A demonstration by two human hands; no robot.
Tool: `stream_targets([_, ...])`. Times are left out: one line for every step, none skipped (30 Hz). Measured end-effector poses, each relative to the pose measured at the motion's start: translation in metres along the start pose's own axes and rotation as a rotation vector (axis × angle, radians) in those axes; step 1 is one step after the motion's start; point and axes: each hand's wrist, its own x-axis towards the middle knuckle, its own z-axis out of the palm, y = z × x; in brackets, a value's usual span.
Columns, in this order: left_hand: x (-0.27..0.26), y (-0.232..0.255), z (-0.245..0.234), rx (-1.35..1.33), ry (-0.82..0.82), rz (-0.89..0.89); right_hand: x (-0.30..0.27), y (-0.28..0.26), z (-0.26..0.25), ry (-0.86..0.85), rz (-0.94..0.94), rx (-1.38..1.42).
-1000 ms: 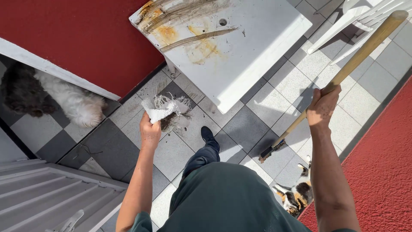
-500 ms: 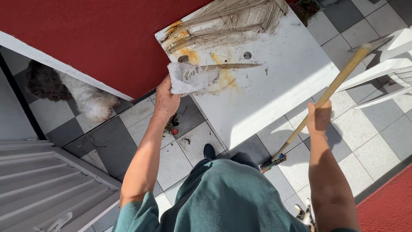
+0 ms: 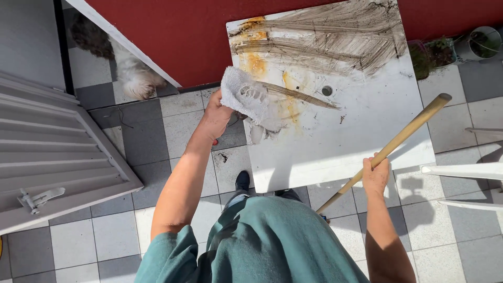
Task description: Sweeping and wiping down a table and floor on a balcony.
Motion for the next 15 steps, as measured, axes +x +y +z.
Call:
stream_targets([-0.004,0.011,0.008,0.002,0.007,0.001,-0.006,-0.021,-0.006,-0.006,-0.004,0.002])
stream_targets([-0.009,0.022,0.015,-0.186,-0.041,-0.059,-0.013,-0.043,-0.013,0.126,-0.077,-0.016])
stream_targets([-0.013,0.033,0.023,-0.377,-0.092,-0.117,-0.020,-0.066,-0.022,0.261,-0.152,-0.037])
stream_targets([-0.015,0.040,0.032,-0.379,-0.088,-0.114,-0.027,-0.085,-0.028,0.259,-0.157,-0.037])
stream_targets([-0.018,0.046,0.040,-0.427,-0.129,-0.113,-0.035,-0.104,-0.034,0.254,-0.214,-0.016])
stream_targets([-0.022,0.053,0.048,-0.475,-0.170,-0.112,-0.043,-0.124,-0.040,0.248,-0.271,0.006])
stream_targets([-0.024,0.048,0.053,-0.475,-0.171,-0.116,-0.042,-0.133,-0.033,0.248,-0.268,0.005])
stream_targets([-0.026,0.043,0.058,-0.476,-0.223,-0.142,-0.041,-0.143,-0.025,0.035,-0.200,0.194])
stream_targets([-0.024,0.037,0.064,-0.479,-0.283,-0.163,-0.038,-0.153,-0.019,-0.172,-0.137,0.379])
stream_targets([-0.024,0.036,0.073,-0.482,-0.292,-0.162,-0.034,-0.184,-0.014,-0.163,-0.138,0.376])
stream_targets([-0.025,0.034,0.082,-0.510,-0.329,-0.204,-0.031,-0.216,-0.009,-0.331,-0.230,0.430])
stream_targets([-0.027,0.032,0.090,-0.537,-0.367,-0.246,-0.028,-0.247,-0.004,-0.501,-0.320,0.482])
stream_targets([-0.029,0.036,0.097,-0.540,-0.372,-0.247,-0.029,-0.261,0.001,-0.496,-0.319,0.479])
stream_targets([-0.031,0.041,0.104,-0.544,-0.382,-0.296,-0.030,-0.276,0.007,-0.568,-0.352,0.554])
stream_targets([-0.031,0.045,0.110,-0.546,-0.393,-0.344,-0.029,-0.291,0.013,-0.640,-0.386,0.629])
